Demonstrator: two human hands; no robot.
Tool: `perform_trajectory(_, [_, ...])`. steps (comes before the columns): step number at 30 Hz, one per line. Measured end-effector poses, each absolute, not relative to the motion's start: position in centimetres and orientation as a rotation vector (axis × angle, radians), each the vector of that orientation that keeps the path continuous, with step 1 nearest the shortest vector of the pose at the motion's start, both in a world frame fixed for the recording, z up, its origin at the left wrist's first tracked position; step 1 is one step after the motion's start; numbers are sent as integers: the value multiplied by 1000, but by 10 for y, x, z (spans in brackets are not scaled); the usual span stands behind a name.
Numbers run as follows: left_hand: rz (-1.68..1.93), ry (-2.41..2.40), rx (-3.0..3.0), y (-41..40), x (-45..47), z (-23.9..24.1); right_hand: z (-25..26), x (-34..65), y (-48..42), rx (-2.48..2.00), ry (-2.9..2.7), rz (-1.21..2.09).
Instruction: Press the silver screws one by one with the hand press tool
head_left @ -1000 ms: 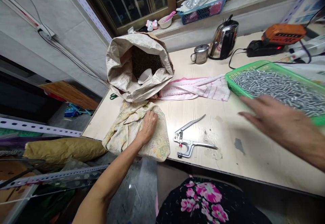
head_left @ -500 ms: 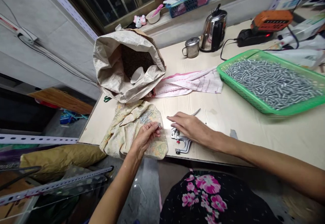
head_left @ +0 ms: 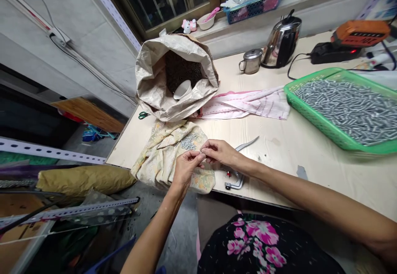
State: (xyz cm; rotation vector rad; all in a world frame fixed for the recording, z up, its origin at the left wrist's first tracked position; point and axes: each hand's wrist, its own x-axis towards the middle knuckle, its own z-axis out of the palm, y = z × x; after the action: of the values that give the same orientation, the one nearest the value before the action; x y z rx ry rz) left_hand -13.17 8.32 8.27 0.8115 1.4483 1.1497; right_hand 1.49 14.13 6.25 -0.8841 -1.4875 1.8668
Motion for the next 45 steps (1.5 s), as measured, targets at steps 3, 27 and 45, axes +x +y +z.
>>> perform_trajectory(3, [1160, 1501, 823, 81, -136, 81, 54, 5, 144, -898, -1299, 2029])
perform_trajectory(27, [1000, 1646, 892, 45, -154, 77, 65, 113, 113, -1032, -2664, 618])
perform_trajectory(45, [479, 1653, 892, 59, -85, 59, 34, 157, 73, -1058, -2565, 473])
